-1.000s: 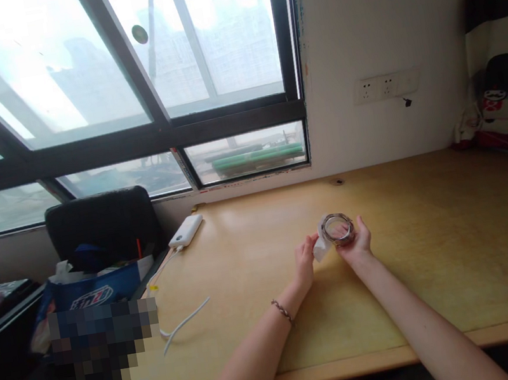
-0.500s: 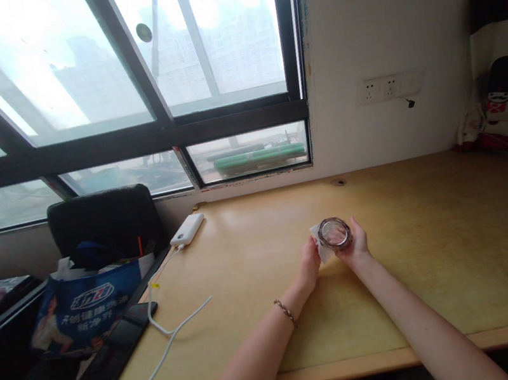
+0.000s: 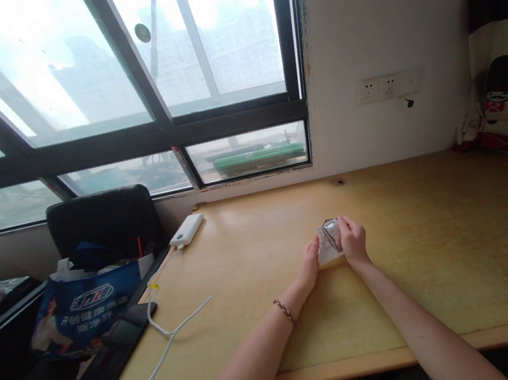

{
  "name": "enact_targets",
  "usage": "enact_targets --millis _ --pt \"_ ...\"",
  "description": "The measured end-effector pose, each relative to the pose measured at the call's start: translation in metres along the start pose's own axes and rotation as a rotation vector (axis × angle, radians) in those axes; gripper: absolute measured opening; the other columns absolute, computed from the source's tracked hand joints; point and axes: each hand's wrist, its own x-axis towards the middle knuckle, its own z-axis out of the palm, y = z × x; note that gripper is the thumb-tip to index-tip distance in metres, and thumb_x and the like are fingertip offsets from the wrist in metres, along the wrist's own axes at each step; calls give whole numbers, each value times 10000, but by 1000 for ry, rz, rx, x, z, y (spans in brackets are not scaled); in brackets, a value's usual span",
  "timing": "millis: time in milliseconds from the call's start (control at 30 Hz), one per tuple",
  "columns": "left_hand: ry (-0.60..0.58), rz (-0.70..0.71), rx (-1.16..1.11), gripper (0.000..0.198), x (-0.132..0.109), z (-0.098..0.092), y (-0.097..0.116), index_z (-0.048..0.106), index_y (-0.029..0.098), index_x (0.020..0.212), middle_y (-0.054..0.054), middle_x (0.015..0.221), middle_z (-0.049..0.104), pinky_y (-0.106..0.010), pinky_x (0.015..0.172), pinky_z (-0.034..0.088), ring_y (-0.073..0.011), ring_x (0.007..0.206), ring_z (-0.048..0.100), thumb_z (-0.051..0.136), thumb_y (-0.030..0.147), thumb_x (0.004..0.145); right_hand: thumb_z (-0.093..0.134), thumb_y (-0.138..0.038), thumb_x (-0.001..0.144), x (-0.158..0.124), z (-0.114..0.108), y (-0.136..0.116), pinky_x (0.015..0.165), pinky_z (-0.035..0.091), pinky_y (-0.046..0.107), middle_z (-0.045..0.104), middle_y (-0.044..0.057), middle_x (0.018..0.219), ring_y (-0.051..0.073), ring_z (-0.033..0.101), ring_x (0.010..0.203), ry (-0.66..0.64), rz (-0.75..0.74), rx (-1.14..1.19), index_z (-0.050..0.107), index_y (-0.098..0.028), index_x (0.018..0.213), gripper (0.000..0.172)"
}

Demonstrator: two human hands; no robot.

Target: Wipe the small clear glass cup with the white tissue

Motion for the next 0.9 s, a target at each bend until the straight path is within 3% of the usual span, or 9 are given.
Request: enact_targets --millis 100,233,367,533,667,900 --pt "-15 -104 -127 448 -3 2 2 609 82 905 -63 756 636 -256 602 432 -151 646 574 523 476 710 518 -353 740 -7 1 -6 484 203 251 401 -31 435 113 327 443 -61 -178 -212 448 -207 498 290" --pt "9 -212 -295 392 -6 6 9 592 89 931 -70 744 626 -233 542 437 -140 609 571 545 415 718 583 -306 692 -11 3 -11 532 218 247 425 -15 490 117 341 490 -249 -293 -244 503 -204 521 214" --pt "20 -149 -405 269 -6 4 13 599 81 856 -77 772 621 -240 595 456 -144 655 576 559 312 722 599 -327 682 -10 3 -16 583 262 245 457 7 526 138 378 564 -284 -365 -265 538 -203 524 210" --pt "24 -9 -518 175 -3 -6 18 591 89 839 -75 847 615 -229 686 448 -135 738 575 568 196 703 544 -348 734 -7 2 -23 709 307 291 588 40 692 185 427 737 -365 -578 -638 613 -210 702 157" --pt "82 44 -565 176 3 -13 20 591 109 856 -68 859 616 -217 707 441 -129 762 574 574 183 697 550 -312 731 -7 4 -16 679 345 272 616 30 821 183 479 774 -446 -594 -788 602 -237 856 155" --pt "149 52 -411 167 9 -19 11 609 141 813 -53 835 631 -217 684 445 -134 739 575 604 243 680 464 -207 784 -8 7 -1 656 392 224 613 24 872 137 560 722 -525 -525 -740 570 -218 901 158"
